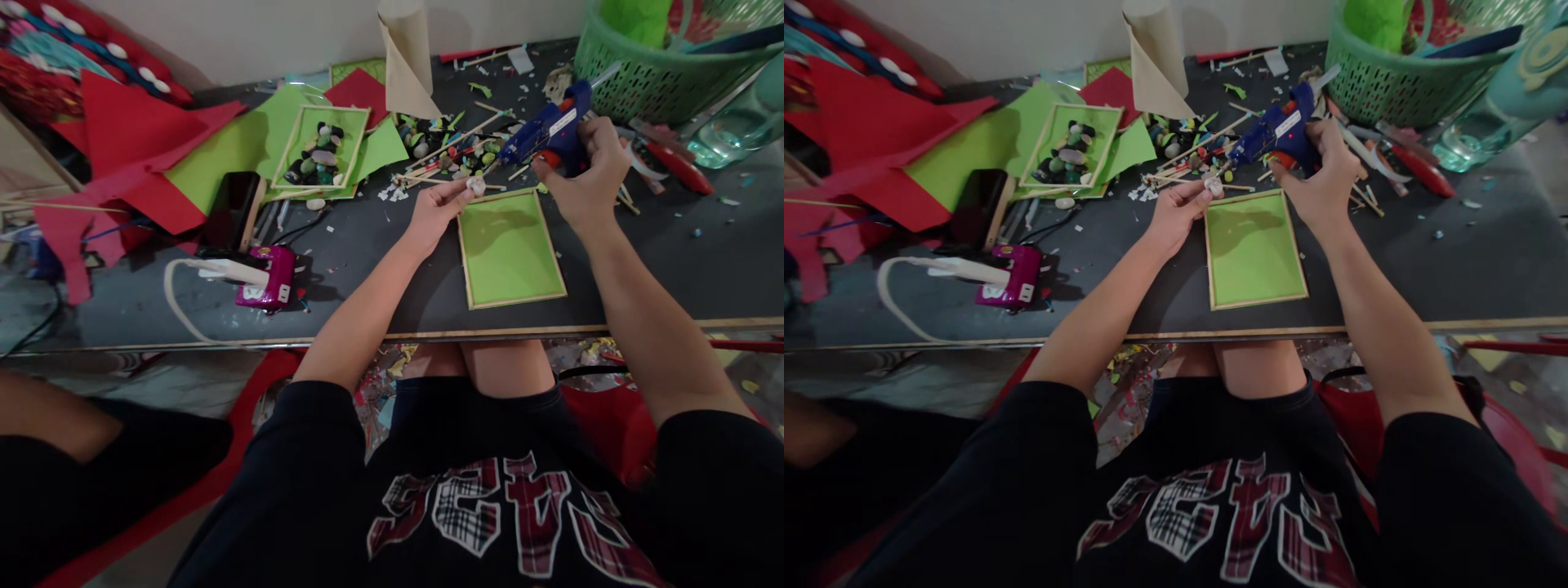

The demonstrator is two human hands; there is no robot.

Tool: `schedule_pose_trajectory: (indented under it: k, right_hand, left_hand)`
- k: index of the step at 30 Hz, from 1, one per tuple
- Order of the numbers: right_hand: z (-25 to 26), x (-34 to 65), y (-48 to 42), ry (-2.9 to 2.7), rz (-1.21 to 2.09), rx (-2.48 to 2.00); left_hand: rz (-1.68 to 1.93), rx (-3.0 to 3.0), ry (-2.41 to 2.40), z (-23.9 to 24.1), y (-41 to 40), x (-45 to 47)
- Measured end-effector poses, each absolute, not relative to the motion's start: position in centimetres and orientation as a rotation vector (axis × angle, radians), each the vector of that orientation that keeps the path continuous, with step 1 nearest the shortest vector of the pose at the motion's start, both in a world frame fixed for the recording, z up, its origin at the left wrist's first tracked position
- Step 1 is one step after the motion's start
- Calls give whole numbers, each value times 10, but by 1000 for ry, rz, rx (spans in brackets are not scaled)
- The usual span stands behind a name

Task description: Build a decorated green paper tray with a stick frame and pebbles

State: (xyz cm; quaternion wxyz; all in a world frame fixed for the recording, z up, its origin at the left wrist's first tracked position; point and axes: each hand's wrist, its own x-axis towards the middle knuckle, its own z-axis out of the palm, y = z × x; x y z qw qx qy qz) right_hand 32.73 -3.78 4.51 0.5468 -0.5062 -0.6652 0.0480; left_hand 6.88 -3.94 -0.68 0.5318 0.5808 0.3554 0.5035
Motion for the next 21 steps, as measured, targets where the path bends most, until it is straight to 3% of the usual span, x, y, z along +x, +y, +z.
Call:
schedule_pose_trajectory:
  k: [21]
  right_hand:
    - [52,319,-47,-1573,90,-1269]
  left_hand:
    - [1166,1398,772,-8,-39,68]
